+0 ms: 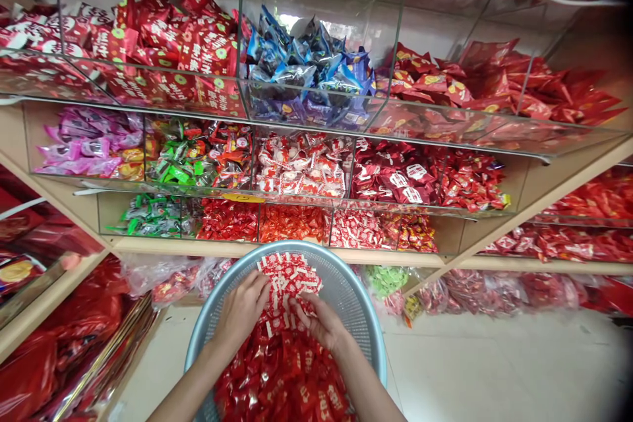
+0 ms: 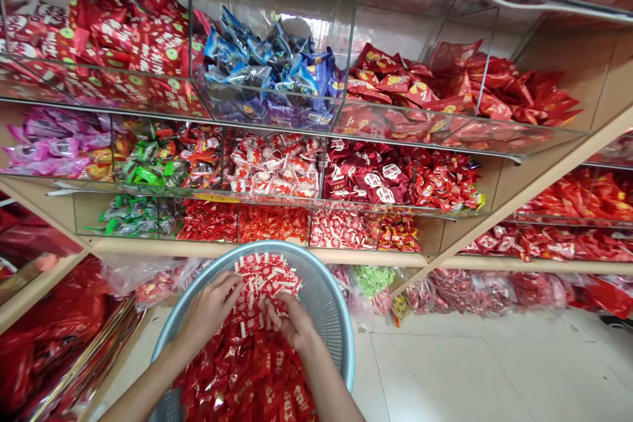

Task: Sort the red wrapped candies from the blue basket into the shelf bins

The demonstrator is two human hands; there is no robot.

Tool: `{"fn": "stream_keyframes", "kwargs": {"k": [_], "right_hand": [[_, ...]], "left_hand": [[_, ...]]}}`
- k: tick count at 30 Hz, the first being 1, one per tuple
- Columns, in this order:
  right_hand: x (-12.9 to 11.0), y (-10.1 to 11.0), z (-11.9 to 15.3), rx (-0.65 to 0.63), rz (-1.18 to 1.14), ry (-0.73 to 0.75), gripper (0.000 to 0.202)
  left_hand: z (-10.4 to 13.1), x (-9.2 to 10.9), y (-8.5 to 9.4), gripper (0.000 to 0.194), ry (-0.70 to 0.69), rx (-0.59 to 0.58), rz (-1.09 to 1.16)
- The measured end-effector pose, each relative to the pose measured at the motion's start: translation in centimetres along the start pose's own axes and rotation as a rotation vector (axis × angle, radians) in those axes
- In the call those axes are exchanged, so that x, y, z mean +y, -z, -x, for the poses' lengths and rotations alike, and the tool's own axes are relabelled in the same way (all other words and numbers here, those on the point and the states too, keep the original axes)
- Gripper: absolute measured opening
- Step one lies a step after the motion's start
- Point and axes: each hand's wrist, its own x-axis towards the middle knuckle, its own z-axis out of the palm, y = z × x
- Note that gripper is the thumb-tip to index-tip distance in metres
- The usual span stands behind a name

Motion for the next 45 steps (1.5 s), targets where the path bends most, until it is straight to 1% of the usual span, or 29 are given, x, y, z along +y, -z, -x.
{"fn": "stream_keyframes", "kwargs": {"k": [6, 8, 10, 13, 15, 16, 18, 20, 25, 31, 33, 35, 37, 39, 41, 43, 45], "right_hand": [[-0.1, 0.6, 0.2, 0.01, -0.017, 0.037, 0.019], [-0.1, 0.8, 0.6, 0.007, -0.024, 0.045, 0.02], [0.0, 0.8, 1.1, -0.026, -0.031, 0.035, 0.021], [0.4, 0.8, 1.9, -0.103, -0.032, 0.002, 0.021], [0.7, 0.7, 2.4, -0.162, -0.028, -0.022, 0.021], [0.9, 0.7, 2.5, -0.179, -0.029, -0.028, 0.021], [1.1, 0.7, 2.8, -0.189, -0.033, -0.026, 0.024], [1.3, 0.8, 3.0, -0.182, -0.027, -0.006, 0.028], [1.7, 0.8, 3.3, -0.197, 0.038, -0.006, 0.033], [2.2, 0.6, 3.5, -0.163, 0.134, -0.011, 0.04], [2.2, 0.6, 3.6, -0.146, 0.162, -0.009, 0.042], [2.1, 0.8, 3.6, -0.125, 0.202, 0.017, 0.045], [1.9, 0.8, 3.5, -0.107, 0.273, 0.08, 0.046], [1.5, 0.9, 3.1, -0.088, 0.4, 0.207, 0.048], [0.8, 0.8, 2.6, -0.076, 0.586, 0.398, 0.049], [0.0, 0.5, 2.0, -0.049, 0.792, 0.606, 0.048], [-0.8, -0.2, 1.6, -0.026, 1.001, 0.765, 0.044]], "left_hand": [[0.5, 0.8, -0.7, 0.032, 0.017, -0.056, 0.057], [0.6, 1.3, -0.9, 0.031, 0.001, -0.061, 0.094], [0.8, 2.1, -1.1, 0.03, -0.029, -0.071, 0.163], [1.5, 3.8, -1.6, 0.025, -0.068, -0.109, 0.245], [2.0, 5.0, -2.1, 0.023, -0.087, -0.128, 0.23], [2.3, 5.4, -2.3, 0.025, -0.088, -0.138, 0.212], [2.7, 5.9, -2.7, 0.03, -0.081, -0.16, 0.184], [2.9, 5.8, -2.9, 0.031, -0.071, -0.184, 0.185], [3.2, 4.5, -3.0, 0.032, -0.046, -0.207, 0.215], [3.7, 2.9, -2.1, 0.027, -0.004, -0.191, 0.245], [3.4, 2.1, -1.7, 0.023, 0.02, -0.155, 0.249], [2.8, 1.2, -1.3, 0.02, 0.062, -0.069, 0.191], [1.9, 0.3, -1.2, 0.022, 0.112, 0.041, 0.071], [0.9, -0.3, -1.4, 0.027, 0.148, 0.113, -0.053], [0.2, -0.5, -1.9, 0.029, 0.175, 0.126, -0.152], [-0.4, -0.5, -2.4, 0.03, 0.203, 0.116, -0.226], [-0.7, -0.3, -2.9, 0.031, 0.235, 0.118, -0.281]]}}
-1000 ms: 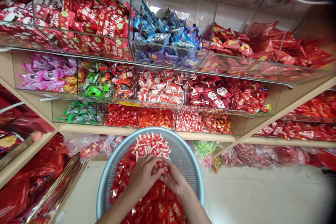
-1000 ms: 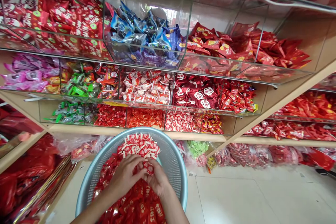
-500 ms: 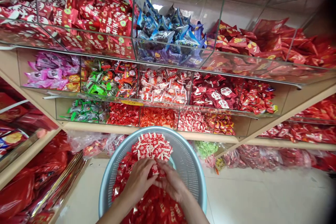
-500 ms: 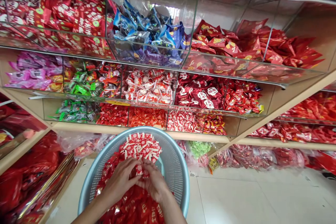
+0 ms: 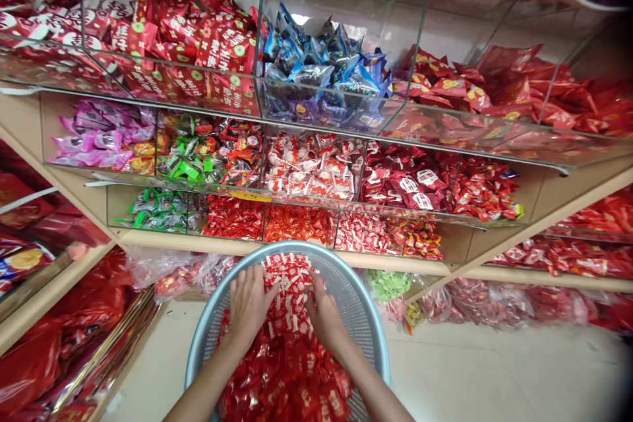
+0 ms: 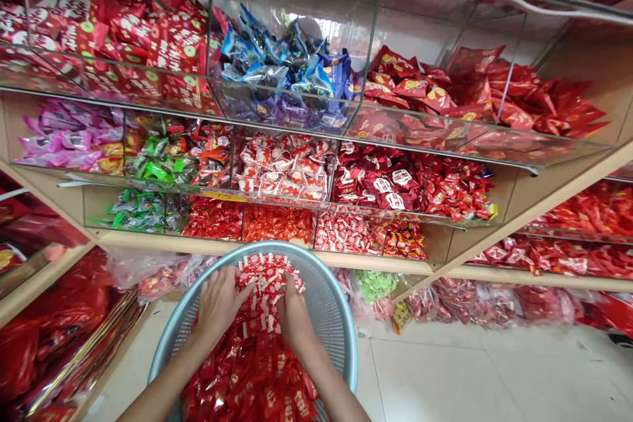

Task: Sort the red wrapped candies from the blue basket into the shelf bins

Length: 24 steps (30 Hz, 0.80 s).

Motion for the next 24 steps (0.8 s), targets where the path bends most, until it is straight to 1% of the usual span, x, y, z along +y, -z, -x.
{"fn": "stream_keyframes", "kwargs": {"k": [2, 6, 8, 10, 12, 15, 19, 22, 24], "right_hand": [[-1.0, -0.1, -1.1, -0.039, 0.219, 0.12, 0.04], [-3.2, -1.1, -3.2, -0.217, 0.661, 0.333, 0.035], [-3.9, -1.7, -4.2, -0.259, 0.812, 0.423, 0.035], [-4.1, -2.2, -5.1, -0.273, 0.901, 0.501, 0.036], [-3.9, -2.4, -5.9, -0.28, 0.948, 0.553, 0.038], [-3.3, -2.4, -6.6, -0.284, 0.965, 0.59, 0.043], [-2.6, -2.5, -7.1, -0.305, 0.936, 0.641, 0.044], [-2.3, -2.7, -7.4, -0.306, 0.913, 0.677, 0.05], [-2.3, -2.7, -7.6, -0.312, 0.909, 0.676, 0.055]], "left_hand": [[-0.1, 0.3, -0.3, 0.033, 0.022, 0.012, -0.037], [-0.1, 0.4, -0.6, 0.033, 0.038, 0.025, -0.079], [-0.2, 0.4, -0.5, 0.032, 0.038, 0.027, -0.09], [-0.2, 0.4, -0.5, 0.031, 0.036, 0.029, -0.095], [-0.3, 0.4, -0.6, 0.032, 0.028, 0.029, -0.097], [-0.4, 0.4, -0.9, 0.033, 0.014, 0.032, -0.104], [-0.5, 0.5, -1.8, 0.033, -0.027, 0.073, -0.101], [-0.6, 0.6, -2.2, 0.035, -0.039, 0.106, -0.106], [-0.7, 0.7, -2.3, 0.036, -0.045, 0.111, -0.116]]}}
